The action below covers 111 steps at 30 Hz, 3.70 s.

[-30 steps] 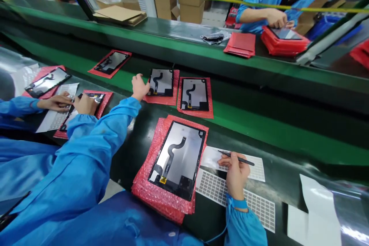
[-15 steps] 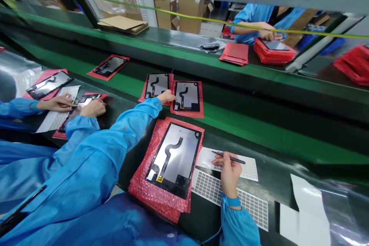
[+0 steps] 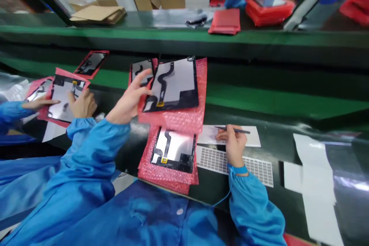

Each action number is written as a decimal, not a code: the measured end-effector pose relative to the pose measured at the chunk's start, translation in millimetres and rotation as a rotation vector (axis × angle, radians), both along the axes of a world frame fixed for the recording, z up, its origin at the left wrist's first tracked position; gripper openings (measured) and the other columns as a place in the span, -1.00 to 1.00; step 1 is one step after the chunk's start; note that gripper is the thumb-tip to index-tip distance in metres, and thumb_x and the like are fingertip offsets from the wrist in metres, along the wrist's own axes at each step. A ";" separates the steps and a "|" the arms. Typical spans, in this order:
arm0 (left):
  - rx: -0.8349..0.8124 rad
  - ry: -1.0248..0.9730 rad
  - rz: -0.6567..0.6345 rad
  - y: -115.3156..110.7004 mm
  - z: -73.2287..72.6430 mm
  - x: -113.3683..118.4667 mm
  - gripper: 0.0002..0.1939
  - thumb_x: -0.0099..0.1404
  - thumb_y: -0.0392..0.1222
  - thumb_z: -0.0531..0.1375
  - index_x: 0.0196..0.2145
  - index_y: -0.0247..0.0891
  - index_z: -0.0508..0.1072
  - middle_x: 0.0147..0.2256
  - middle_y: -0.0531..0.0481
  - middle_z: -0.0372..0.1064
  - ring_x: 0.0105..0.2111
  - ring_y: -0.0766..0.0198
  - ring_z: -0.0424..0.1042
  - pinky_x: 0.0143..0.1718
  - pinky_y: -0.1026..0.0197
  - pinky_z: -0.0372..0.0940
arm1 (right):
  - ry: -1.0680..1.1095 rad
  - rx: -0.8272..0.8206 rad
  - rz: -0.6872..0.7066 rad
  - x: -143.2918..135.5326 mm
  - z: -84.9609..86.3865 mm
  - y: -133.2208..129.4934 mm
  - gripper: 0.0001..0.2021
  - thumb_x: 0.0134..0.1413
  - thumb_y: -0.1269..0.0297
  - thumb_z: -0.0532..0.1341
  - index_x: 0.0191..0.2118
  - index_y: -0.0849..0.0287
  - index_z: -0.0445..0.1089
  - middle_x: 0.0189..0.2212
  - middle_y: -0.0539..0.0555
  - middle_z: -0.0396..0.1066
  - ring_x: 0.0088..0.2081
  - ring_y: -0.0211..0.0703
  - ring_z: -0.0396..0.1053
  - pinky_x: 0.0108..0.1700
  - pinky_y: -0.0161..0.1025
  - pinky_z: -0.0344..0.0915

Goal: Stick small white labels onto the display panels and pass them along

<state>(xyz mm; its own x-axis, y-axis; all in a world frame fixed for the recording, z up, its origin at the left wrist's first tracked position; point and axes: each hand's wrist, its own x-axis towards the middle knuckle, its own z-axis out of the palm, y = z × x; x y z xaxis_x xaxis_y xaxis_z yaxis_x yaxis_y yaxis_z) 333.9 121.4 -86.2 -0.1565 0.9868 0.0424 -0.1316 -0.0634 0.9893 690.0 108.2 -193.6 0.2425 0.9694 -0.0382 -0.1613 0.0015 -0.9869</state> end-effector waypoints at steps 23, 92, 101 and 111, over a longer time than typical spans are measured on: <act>-0.322 0.468 -0.137 -146.5 -53.9 13.1 -0.30 0.36 -0.19 0.22 0.41 -0.13 0.16 -0.40 0.04 0.44 -0.55 0.30 0.36 -0.57 0.30 0.28 | -0.403 -0.006 0.352 51.2 -6.4 3.1 -0.74 0.11 0.12 0.49 -0.32 0.12 0.45 -0.62 0.00 0.53 -0.54 -0.10 0.61 -0.51 -0.34 0.54; 0.146 0.596 -0.017 -90.4 -121.7 2.9 -0.46 0.51 -0.02 0.15 0.37 -0.12 0.23 -0.11 -0.10 0.27 -0.19 0.17 0.33 -0.15 0.09 0.33 | -0.216 -0.035 0.288 -10.6 63.0 7.6 -0.75 0.05 0.15 0.48 -0.42 0.17 0.49 -0.57 0.13 0.58 -0.63 -0.07 0.53 -0.57 -0.23 0.49; 0.129 0.478 0.022 -91.6 -120.9 2.0 -0.58 0.35 -0.21 0.28 0.15 -0.22 0.39 0.00 -0.16 0.37 -0.13 0.16 0.45 -0.07 0.03 0.44 | -0.202 -0.088 0.471 -162.3 74.4 -4.4 -0.89 0.28 0.19 0.37 -0.26 0.05 0.47 -0.42 0.02 0.64 -0.44 -0.08 0.66 -0.37 -0.17 0.66; 0.228 0.623 0.090 -93.5 -110.2 0.9 -0.67 0.40 -0.22 0.29 0.10 -0.31 0.46 -0.02 -0.18 0.47 -0.01 0.16 0.54 0.03 0.08 0.50 | -0.280 -0.165 0.545 -177.0 56.3 -0.8 -0.80 0.26 0.08 0.39 -0.22 0.05 0.44 -0.37 0.07 0.65 -0.38 -0.02 0.67 -0.36 -0.16 0.67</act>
